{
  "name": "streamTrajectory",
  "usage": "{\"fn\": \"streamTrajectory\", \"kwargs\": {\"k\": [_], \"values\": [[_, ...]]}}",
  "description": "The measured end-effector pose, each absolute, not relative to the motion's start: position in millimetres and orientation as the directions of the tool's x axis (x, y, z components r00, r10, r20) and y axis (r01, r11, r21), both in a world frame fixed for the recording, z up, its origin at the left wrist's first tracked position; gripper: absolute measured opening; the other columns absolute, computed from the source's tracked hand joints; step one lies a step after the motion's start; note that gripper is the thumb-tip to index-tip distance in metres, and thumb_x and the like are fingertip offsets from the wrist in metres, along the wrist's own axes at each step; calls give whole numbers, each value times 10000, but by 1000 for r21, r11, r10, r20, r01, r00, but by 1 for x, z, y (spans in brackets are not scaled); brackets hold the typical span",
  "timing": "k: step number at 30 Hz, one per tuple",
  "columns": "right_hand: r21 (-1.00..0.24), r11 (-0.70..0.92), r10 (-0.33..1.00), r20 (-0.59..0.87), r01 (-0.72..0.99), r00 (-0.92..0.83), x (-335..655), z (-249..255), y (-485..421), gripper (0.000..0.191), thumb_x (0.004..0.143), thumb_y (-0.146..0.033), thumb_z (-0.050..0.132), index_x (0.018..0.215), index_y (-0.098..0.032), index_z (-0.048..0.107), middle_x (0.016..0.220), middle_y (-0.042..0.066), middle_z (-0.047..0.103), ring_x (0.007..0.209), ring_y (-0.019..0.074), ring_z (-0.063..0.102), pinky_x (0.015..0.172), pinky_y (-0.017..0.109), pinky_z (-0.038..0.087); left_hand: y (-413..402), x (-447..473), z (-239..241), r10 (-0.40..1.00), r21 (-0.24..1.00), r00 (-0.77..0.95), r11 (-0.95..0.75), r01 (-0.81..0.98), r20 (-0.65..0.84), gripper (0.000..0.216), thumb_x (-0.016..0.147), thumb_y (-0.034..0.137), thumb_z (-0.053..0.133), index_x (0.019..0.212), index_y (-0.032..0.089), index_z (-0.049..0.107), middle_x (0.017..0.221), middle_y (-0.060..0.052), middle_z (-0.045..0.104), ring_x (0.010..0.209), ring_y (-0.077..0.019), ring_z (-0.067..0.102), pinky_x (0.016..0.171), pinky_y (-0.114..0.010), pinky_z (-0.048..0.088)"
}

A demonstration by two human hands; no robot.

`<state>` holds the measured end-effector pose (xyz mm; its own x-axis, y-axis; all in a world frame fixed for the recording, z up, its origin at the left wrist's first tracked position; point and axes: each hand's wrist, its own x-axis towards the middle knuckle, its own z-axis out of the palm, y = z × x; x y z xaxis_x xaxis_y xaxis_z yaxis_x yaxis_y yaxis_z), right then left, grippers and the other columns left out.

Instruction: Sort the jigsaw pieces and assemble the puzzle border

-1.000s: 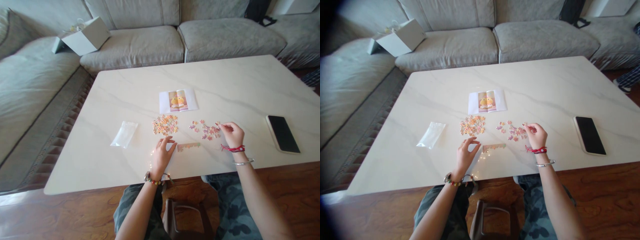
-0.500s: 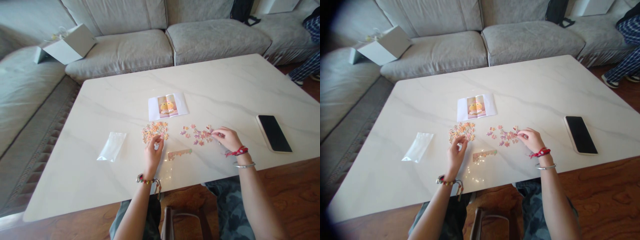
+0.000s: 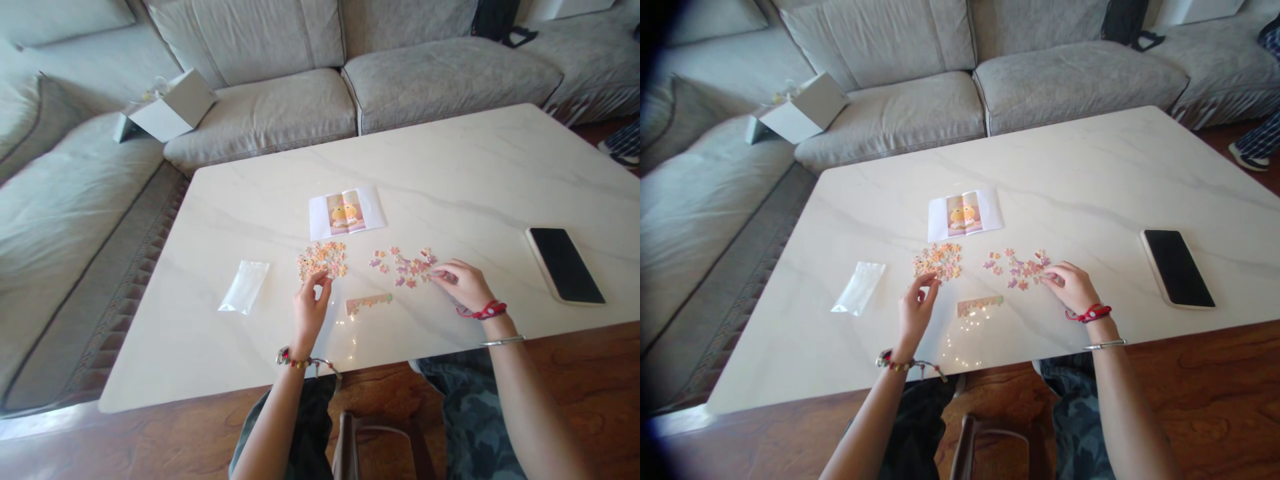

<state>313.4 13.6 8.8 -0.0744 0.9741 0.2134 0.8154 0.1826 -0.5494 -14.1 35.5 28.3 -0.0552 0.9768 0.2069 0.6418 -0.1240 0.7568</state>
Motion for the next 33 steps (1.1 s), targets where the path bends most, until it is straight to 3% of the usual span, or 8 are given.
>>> {"fn": "streamTrajectory", "kwargs": {"k": [5, 10, 23, 33], "values": [[-581, 233, 967, 220, 780, -126, 303, 9, 11, 161, 749, -308, 549, 843, -209, 634, 844, 50, 638, 730, 164, 583, 646, 290, 464, 35, -5, 37, 972, 792, -39, -165, 588, 232, 223, 817, 310, 486, 979, 193, 586, 838, -24, 659, 696, -97, 592, 546, -184, 409], [-552, 184, 978, 182, 814, -97, 308, 7, 6, 191, 730, -312, 579, 885, -211, 629, 834, 43, 625, 619, 142, 536, 604, 289, 457, 19, -6, 30, 979, 787, 4, -167, 594, 205, 212, 802, 296, 504, 968, 190, 582, 799, -21, 659, 667, -103, 592, 532, -193, 420], [-538, 198, 967, 246, 820, -73, 309, 10, 19, 150, 765, -278, 538, 862, -208, 630, 829, 49, 615, 747, 171, 579, 678, 303, 464, 32, 2, 19, 954, 666, 196, -300, 683, 229, 200, 836, 272, 460, 1005, 217, 553, 848, -23, 631, 778, -134, 601, 721, -255, 480], [-524, 199, 963, 263, 828, -65, 306, 11, 28, 172, 795, -258, 502, 891, -197, 630, 848, 60, 611, 780, 176, 578, 712, 318, 469, 33, 6, 13, 937, 589, 293, -346, 730, 188, 206, 858, 255, 426, 1031, 216, 530, 915, -35, 620, 829, -145, 594, 737, -262, 471]]}}
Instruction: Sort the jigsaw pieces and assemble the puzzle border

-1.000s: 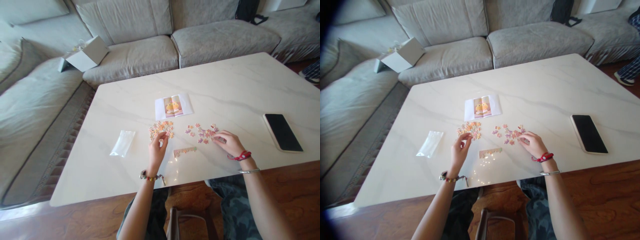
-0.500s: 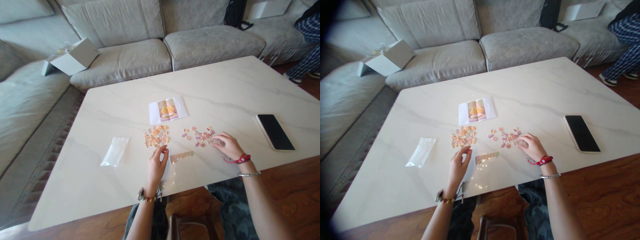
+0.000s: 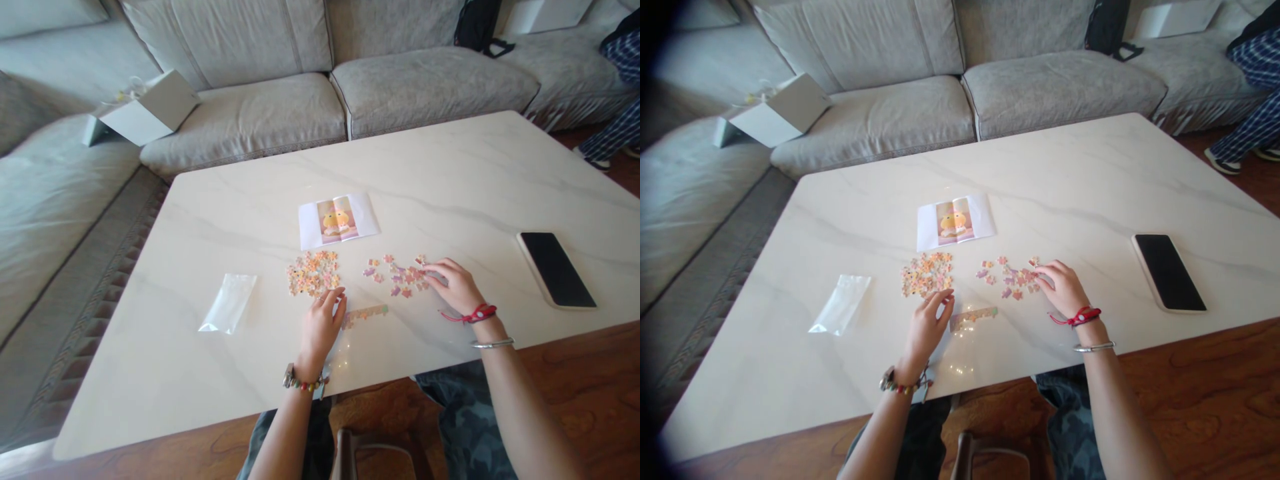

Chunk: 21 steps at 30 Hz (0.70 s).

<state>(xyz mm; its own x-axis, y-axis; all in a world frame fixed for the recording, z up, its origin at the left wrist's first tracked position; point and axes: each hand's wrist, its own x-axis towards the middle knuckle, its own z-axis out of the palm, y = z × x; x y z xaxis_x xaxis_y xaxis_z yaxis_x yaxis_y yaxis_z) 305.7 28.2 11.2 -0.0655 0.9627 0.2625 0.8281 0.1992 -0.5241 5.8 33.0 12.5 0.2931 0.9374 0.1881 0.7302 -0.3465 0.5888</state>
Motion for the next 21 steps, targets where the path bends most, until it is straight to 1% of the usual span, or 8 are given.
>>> {"fn": "streamTrajectory", "kwargs": {"k": [3, 7, 12, 15, 18, 21], "values": [[-492, 183, 956, 290, 851, -38, 303, 9, 31, 176, 791, -255, 508, 892, -181, 631, 862, 75, 608, 804, 187, 574, 747, 330, 463, 33, 5, 13, 939, 578, 286, -344, 740, 193, 203, 860, 253, 425, 1028, 217, 532, 924, -33, 621, 835, -145, 594, 735, -258, 468], [-478, 150, 951, 309, 865, 5, 304, 5, 33, 167, 790, -245, 497, 866, -184, 633, 863, 78, 611, 804, 193, 575, 747, 337, 464, 33, 0, 12, 939, 577, 274, -344, 741, 209, 197, 859, 248, 429, 1020, 208, 535, 928, -36, 621, 840, -143, 591, 751, -258, 464], [-498, 144, 961, 277, 855, -1, 311, 0, 31, 149, 777, -265, 513, 838, -194, 631, 826, 61, 623, 761, 187, 579, 704, 330, 472, 37, -4, 12, 943, 573, 239, -331, 750, 232, 190, 854, 223, 433, 1008, 195, 541, 919, -42, 629, 840, -150, 594, 752, -264, 470], [-512, 142, 966, 258, 847, -5, 312, 1, 30, 135, 770, -278, 521, 784, -196, 627, 791, 54, 627, 727, 179, 581, 672, 319, 473, 39, -5, 14, 943, 562, 227, -328, 760, 242, 188, 848, 212, 438, 1001, 198, 547, 921, -40, 633, 832, -151, 599, 743, -263, 476], [-523, 149, 975, 217, 840, -38, 310, 4, 28, 140, 771, -290, 520, 731, -200, 621, 757, 44, 624, 669, 162, 573, 631, 303, 467, 40, -4, 15, 943, 548, 233, -328, 769, 237, 188, 849, 208, 435, 998, 200, 549, 920, -37, 634, 817, -149, 603, 725, -257, 480], [-529, 155, 982, 177, 834, -71, 309, 6, 26, 142, 758, -317, 545, 731, -200, 621, 757, 36, 621, 592, 137, 542, 600, 290, 459, 39, -4, 15, 940, 540, 253, -340, 770, 230, 181, 852, 213, 433, 992, 199, 547, 924, -35, 633, 819, -146, 603, 724, -251, 479]]}}
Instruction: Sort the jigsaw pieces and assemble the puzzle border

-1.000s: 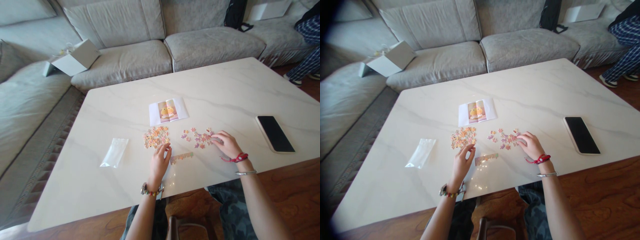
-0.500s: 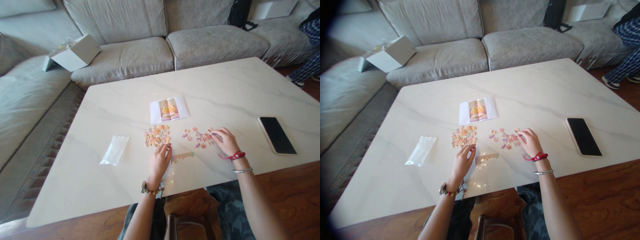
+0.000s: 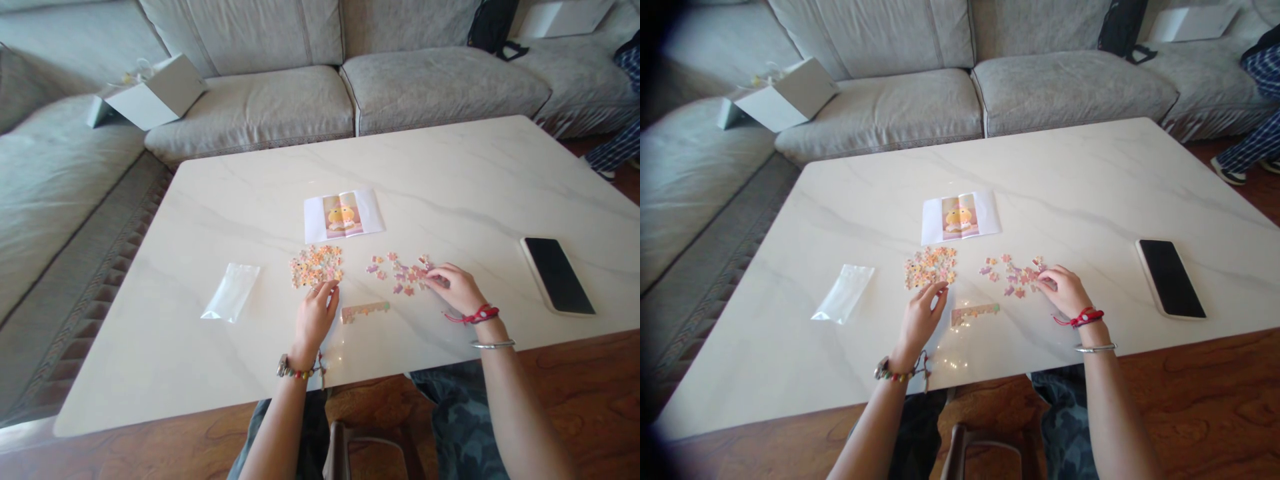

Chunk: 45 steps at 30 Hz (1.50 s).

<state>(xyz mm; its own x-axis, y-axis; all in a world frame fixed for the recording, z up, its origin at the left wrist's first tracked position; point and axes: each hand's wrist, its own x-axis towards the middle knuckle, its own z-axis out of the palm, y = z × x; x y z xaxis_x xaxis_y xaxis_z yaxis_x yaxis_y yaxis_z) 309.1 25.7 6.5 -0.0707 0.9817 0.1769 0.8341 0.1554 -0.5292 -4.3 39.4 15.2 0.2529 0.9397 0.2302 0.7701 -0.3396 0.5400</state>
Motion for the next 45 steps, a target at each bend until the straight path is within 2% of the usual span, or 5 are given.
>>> {"fn": "streamTrajectory", "kwargs": {"k": [6, 10, 31, 39, 45], "values": [[-533, 183, 982, 141, 826, -127, 314, 6, 23, 169, 697, -340, 622, 784, -196, 620, 807, 40, 622, 618, 140, 547, 595, 285, 455, 40, -4, 14, 932, 523, 286, -362, 771, 224, 173, 857, 222, 429, 985, 204, 543, 917, -33, 635, 815, -141, 604, 720, -245, 477], [-530, 230, 972, 168, 816, -164, 315, 4, 25, 119, 731, -312, 593, 756, -198, 617, 786, 42, 624, 684, 156, 569, 636, 292, 456, 38, -2, 15, 928, 521, 297, -372, 768, 225, 179, 861, 224, 422, 993, 203, 540, 930, -36, 629, 819, -141, 600, 721, -245, 476], [-572, 233, 972, 125, 786, -197, 314, 9, 23, 98, 765, -278, 551, 753, -204, 613, 804, 46, 623, 702, 155, 582, 652, 293, 467, 38, 1, 13, 918, 490, 346, -396, 776, 195, 195, 873, 241, 399, 994, 204, 548, 883, -31, 613, 804, -133, 589, 723, -241, 474], [-529, 150, 946, 323, 835, 35, 296, 17, 30, 138, 781, -267, 509, 840, -206, 617, 812, 60, 612, 738, 185, 572, 679, 334, 467, 39, 1, 11, 912, 484, 349, -410, 773, 216, 195, 873, 238, 395, 993, 205, 545, 899, -38, 620, 812, -139, 595, 724, -250, 478], [-428, 180, 936, 350, 886, -21, 267, 4, 40, 173, 793, -252, 487, 882, -219, 632, 865, 81, 594, 855, 217, 554, 746, 373, 440, 44, 5, 10, 910, 495, 351, -414, 764, 219, 188, 860, 219, 414, 985, 203, 554, 883, -38, 629, 783, -136, 608, 692, -238, 492]]}}
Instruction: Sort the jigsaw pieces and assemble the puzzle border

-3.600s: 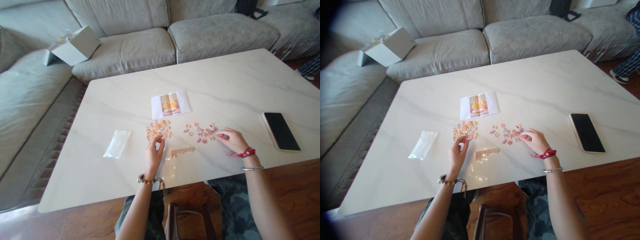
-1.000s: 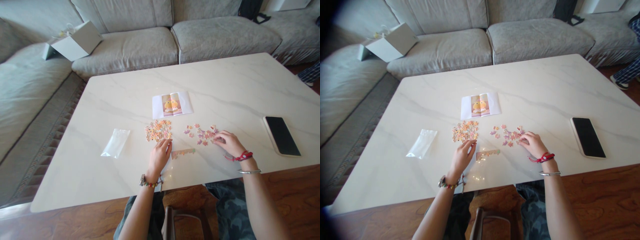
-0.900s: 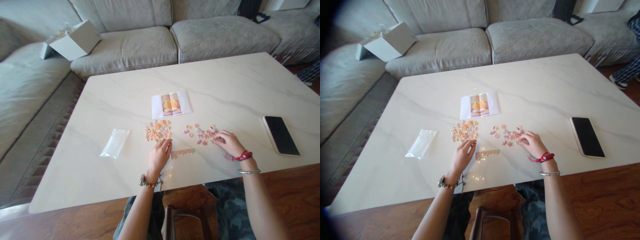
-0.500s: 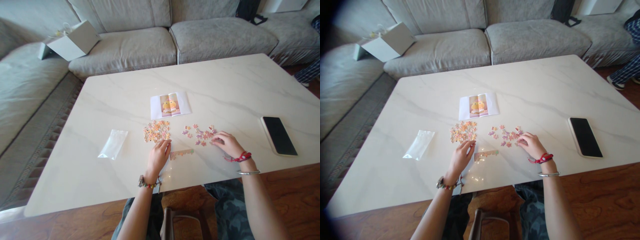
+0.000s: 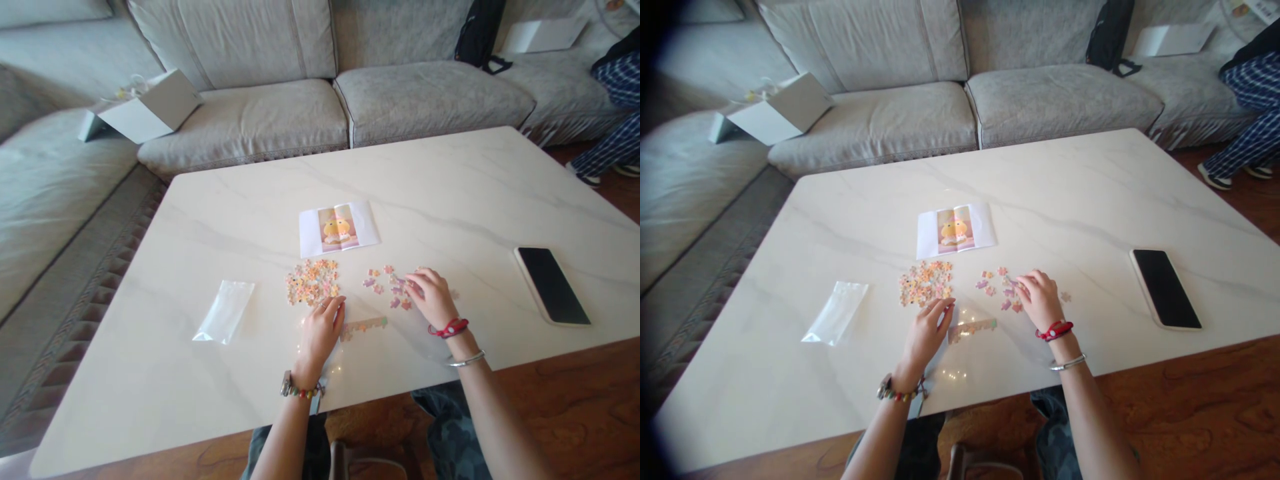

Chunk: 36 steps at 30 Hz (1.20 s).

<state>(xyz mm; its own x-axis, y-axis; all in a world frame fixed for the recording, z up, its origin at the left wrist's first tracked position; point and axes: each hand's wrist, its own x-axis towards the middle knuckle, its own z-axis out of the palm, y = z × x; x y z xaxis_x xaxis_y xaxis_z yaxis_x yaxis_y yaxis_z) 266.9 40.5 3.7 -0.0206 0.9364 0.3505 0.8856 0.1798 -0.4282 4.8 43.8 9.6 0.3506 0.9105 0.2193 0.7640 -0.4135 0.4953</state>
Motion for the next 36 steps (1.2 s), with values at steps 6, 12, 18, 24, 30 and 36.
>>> {"fn": "streamTrajectory", "kwargs": {"k": [6, 12, 18, 24, 30, 36], "values": [[-453, 67, 923, 367, 889, 118, 280, 4, 45, 182, 794, -286, 490, 884, -214, 630, 849, 80, 595, 804, 209, 551, 727, 366, 444, 50, 9, 12, 913, 518, 355, -406, 753, 200, 182, 864, 216, 409, 969, 191, 556, 924, -50, 632, 814, -152, 613, 708, -258, 496], [-479, -29, 898, 372, 877, 233, 308, 10, 34, 162, 785, -275, 494, 838, -202, 629, 816, 75, 611, 736, 199, 553, 691, 357, 454, 53, 14, 10, 911, 540, 350, -411, 734, 217, 191, 866, 226, 406, 982, 192, 553, 919, -53, 632, 815, -151, 612, 710, -260, 494], [-500, 12, 938, 306, 866, 164, 306, 12, 29, 157, 785, -285, 497, 819, -216, 634, 794, 61, 612, 728, 193, 561, 674, 340, 450, 55, 21, 6, 896, 546, 361, -444, 710, 259, 194, 863, 232, 409, 990, 195, 551, 909, -50, 629, 783, -143, 612, 687, -248, 490], [-446, 16, 950, 286, 895, 125, 254, 10, 44, 177, 760, -343, 545, 840, -208, 627, 869, 84, 590, 835, 226, 531, 721, 369, 394, 57, 27, 7, 899, 541, 364, -438, 718, 246, 207, 865, 238, 402, 995, 193, 556, 886, -49, 627, 765, -137, 605, 689, -245, 485], [-353, -146, 930, 269, 924, 249, 219, -3, 54, 133, 764, -316, 542, 776, -191, 584, 820, 98, 543, 841, 252, 472, 719, 392, 337, 55, 25, 7, 907, 557, 367, -418, 717, 208, 210, 867, 231, 398, 999, 183, 554, 912, -57, 626, 780, -139, 604, 686, -244, 484], [-337, -95, 938, 286, 937, 198, 218, -4, 53, 73, 754, -226, 529, 807, -187, 559, 836, 103, 534, 859, 264, 452, 746, 408, 333, 53, 23, 11, 911, 565, 371, -406, 718, 182, 199, 867, 236, 406, 995, 193, 552, 913, -47, 623, 795, -138, 602, 712, -251, 485]]}}
